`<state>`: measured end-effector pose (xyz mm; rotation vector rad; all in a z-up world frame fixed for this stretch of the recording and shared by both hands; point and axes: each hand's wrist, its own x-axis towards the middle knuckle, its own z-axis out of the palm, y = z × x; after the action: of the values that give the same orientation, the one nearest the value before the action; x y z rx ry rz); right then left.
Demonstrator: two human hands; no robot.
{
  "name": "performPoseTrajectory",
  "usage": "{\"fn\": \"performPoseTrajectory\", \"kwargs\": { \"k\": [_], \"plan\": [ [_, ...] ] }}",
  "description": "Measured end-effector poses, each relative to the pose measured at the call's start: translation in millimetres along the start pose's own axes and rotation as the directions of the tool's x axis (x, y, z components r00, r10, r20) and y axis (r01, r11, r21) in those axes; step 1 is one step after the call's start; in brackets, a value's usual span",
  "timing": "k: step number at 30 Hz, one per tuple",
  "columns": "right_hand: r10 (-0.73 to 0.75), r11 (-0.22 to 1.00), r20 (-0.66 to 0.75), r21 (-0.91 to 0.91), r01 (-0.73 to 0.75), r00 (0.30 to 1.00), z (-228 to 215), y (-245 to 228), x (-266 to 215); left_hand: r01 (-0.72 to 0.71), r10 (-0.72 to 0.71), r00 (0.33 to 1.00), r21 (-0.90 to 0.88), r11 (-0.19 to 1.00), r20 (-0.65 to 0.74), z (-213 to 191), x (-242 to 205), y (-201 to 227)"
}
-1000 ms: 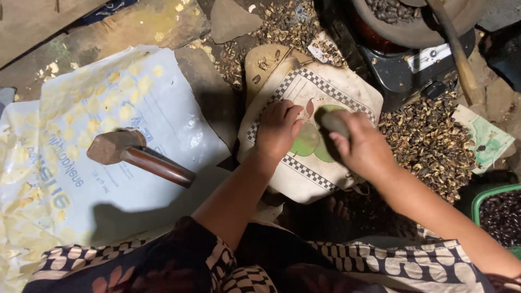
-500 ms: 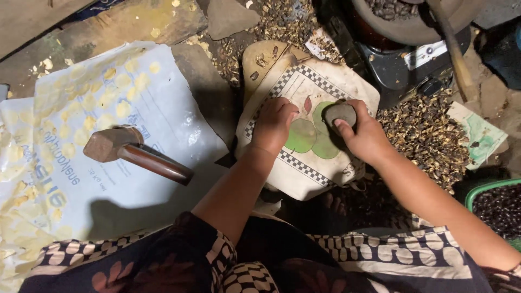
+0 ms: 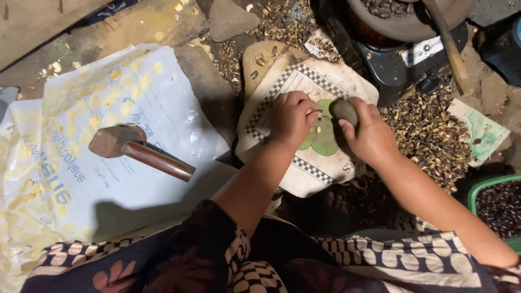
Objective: Cracking nuts with a mallet, peeling them using a stone, and scooping the kernels into a container.
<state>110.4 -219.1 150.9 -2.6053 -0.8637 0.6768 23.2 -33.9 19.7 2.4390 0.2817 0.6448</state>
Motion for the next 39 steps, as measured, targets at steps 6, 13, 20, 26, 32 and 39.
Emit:
{"fn": "performPoseTrajectory", "kwargs": {
  "k": [6,13,20,26,32,39],
  "plan": [
    [-0.087,0.996,-0.035,0.031,0.088,0.996,-1.0,-25.4,14.2,0.000,0.003,1.000,0.131,0.991,-0.021,-21.2,-1.1,-0.3],
    [-0.124,0.992,0.071,0.041,0.122,0.990,-2.3,-30.0,31.4,0.006,-0.006,1.000,0.143,0.990,0.002,-13.4,-17.7,-32.0],
    [0.078,0.997,0.173,0.010,-0.081,0.982,-0.9,-20.2,40.8,0.029,-0.029,1.000,0.105,0.994,-0.006,-7.5,-18.2,-33.5],
    [-0.052,0.988,0.178,-0.132,0.076,0.983,-11.8,-43.5,13.1,0.223,-0.218,0.975,0.143,0.964,-0.050,-20.1,-1.1,12.7],
    [-0.101,0.993,0.033,0.062,0.099,0.994,-18.4,-48.2,25.2,0.078,-0.066,0.996,0.220,0.973,-0.061,-46.7,-8.5,9.8],
    [-0.170,0.981,0.098,-0.078,0.177,0.981,-1.0,-44.5,31.7,-0.057,0.072,0.996,0.243,0.968,-0.053,-45.3,-32.1,-24.0]
  ]
}}
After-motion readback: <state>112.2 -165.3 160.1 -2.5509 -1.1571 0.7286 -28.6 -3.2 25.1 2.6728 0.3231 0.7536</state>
